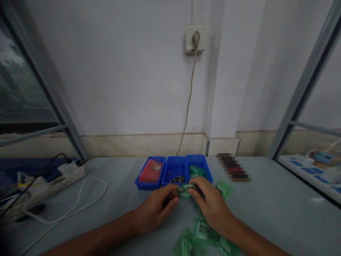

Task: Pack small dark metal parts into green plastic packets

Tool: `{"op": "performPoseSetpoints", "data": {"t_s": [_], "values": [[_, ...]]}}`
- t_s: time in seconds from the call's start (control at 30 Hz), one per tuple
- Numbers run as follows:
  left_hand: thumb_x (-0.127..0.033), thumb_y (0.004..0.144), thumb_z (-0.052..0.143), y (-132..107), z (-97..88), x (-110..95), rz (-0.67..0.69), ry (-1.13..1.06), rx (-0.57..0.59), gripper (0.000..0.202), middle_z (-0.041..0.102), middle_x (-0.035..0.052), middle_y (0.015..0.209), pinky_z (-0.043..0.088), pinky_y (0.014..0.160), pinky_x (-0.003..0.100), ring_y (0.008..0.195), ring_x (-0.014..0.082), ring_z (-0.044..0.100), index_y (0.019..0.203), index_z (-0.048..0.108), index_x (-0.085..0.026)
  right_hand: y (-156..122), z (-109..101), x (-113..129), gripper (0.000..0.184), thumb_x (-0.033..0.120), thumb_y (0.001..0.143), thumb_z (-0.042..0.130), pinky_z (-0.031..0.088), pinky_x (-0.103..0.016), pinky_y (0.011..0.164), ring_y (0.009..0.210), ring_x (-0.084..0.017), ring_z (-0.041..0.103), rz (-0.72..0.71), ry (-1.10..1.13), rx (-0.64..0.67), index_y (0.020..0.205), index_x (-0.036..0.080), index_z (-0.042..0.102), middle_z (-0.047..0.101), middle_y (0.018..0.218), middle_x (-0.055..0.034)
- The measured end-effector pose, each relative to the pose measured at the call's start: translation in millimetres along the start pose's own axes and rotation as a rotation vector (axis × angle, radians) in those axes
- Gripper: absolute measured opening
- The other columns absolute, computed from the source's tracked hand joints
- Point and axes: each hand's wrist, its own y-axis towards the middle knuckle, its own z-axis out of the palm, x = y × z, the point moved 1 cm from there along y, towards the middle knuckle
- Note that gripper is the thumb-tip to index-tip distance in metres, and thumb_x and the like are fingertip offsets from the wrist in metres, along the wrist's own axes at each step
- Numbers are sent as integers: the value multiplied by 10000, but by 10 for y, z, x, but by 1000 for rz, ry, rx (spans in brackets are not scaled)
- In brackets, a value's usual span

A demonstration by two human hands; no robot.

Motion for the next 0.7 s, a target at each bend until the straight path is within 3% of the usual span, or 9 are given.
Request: {"op": "performPoseSetpoints", "data": {"t_s": [0.17,0.37,0.5,0.6,0.7], "values": [[-229,1104,476,-23,-24,5,126,175,-3,156,702,52,1013,512,777,272,871,182,652,1160,620,-203,-5,-5,-37,248,422,1114,533,517,-328,701,763,-224,639,74,-3,-126,1302,261,532,607,835,17],[-217,1087,516,1,-6,3,294,535,35,156,706,57,936,514,788,317,851,204,644,1023,655,-188,99,-127,-130,99,354,1106,535,508,-399,953,1092,-273,657,17,-68,-319,1069,263,549,663,1102,-67],[-259,1088,567,18,12,5,357,735,39,223,698,51,899,493,759,344,822,207,639,895,654,-189,165,-231,-202,161,268,1094,505,489,-445,974,1138,-309,634,-68,-185,-356,942,265,559,678,1083,-77],[-255,1085,580,22,-1,5,377,808,2,222,695,43,868,476,738,359,797,210,640,889,657,-186,184,-263,-274,85,270,1080,526,507,-460,925,1055,-324,636,-63,-290,-362,1072,260,610,709,1078,-88],[-245,1094,582,15,-14,-6,363,890,-20,225,693,54,858,475,746,374,809,227,650,893,662,-181,192,-252,-325,221,278,1078,541,521,-470,913,1002,-320,657,-73,-359,-310,1284,249,618,740,1132,-102]]}}
